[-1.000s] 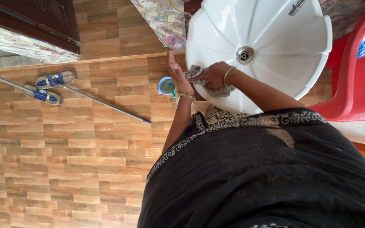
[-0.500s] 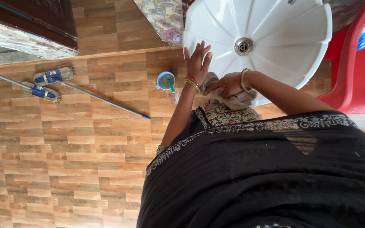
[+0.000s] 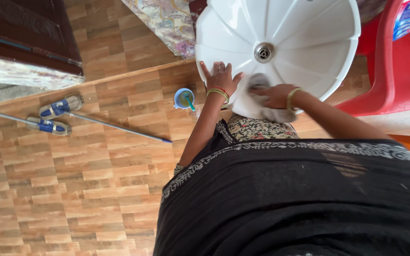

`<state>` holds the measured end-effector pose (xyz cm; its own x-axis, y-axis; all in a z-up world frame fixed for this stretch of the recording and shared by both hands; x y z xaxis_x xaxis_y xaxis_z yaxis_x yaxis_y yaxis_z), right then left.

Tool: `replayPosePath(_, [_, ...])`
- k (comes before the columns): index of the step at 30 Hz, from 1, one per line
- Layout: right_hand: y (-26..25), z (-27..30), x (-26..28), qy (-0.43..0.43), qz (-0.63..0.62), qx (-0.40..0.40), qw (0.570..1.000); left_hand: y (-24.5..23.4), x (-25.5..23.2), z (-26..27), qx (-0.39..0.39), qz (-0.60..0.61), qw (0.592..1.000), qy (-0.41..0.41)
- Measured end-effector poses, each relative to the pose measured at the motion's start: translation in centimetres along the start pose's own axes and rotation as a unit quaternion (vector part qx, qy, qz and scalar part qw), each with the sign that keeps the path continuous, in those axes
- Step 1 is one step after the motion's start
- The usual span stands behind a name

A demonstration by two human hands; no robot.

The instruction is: The person scrubs the interior of a white pedestal sink using a cloth. They repeatedly wipe the basin and drain area with both hands, focusing on the curved surfaces and the central drain.

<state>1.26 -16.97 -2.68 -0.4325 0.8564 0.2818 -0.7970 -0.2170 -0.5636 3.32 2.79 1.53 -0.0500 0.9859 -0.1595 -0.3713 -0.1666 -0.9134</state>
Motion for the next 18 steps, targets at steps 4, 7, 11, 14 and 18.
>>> replayPosePath(4, [-2.4, 2.1, -8.8, 0.171, 0.062, -0.062, 0.981, 0.6, -0.4, 0.6, 0.023, -0.083, 0.996, 0.014])
replayPosePath(7, [-3.6, 1.1, -11.4, 0.269, 0.034, -0.199, 0.942, 1.9, -0.1, -0.3, 0.023, -0.084, 0.996, 0.029])
replayPosePath(11, [-2.0, -4.0, -4.8, 0.163, 0.062, -0.220, 0.960, 3.5, -0.3, -1.4, 0.019, -0.061, 0.997, 0.043])
replayPosePath(14, [-2.4, -5.6, 1.8, 0.125, -0.118, -0.179, 0.969, 3.2, -0.9, -2.0, 0.038, -0.038, 0.998, 0.035])
replayPosePath(18, [-4.9, -2.5, 3.3, 0.102, -0.205, -0.220, 0.948, 2.0, -1.8, -0.9, 0.058, -0.060, 0.996, 0.008])
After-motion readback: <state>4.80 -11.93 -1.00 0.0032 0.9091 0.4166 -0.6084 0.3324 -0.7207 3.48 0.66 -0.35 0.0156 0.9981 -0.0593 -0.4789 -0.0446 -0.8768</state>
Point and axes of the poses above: each hand's wrist, its own z-axis away from the middle knuckle, its own y-axis out of the palm, x = y × z, the point moved 6 cm from there along -z, towards the middle knuckle
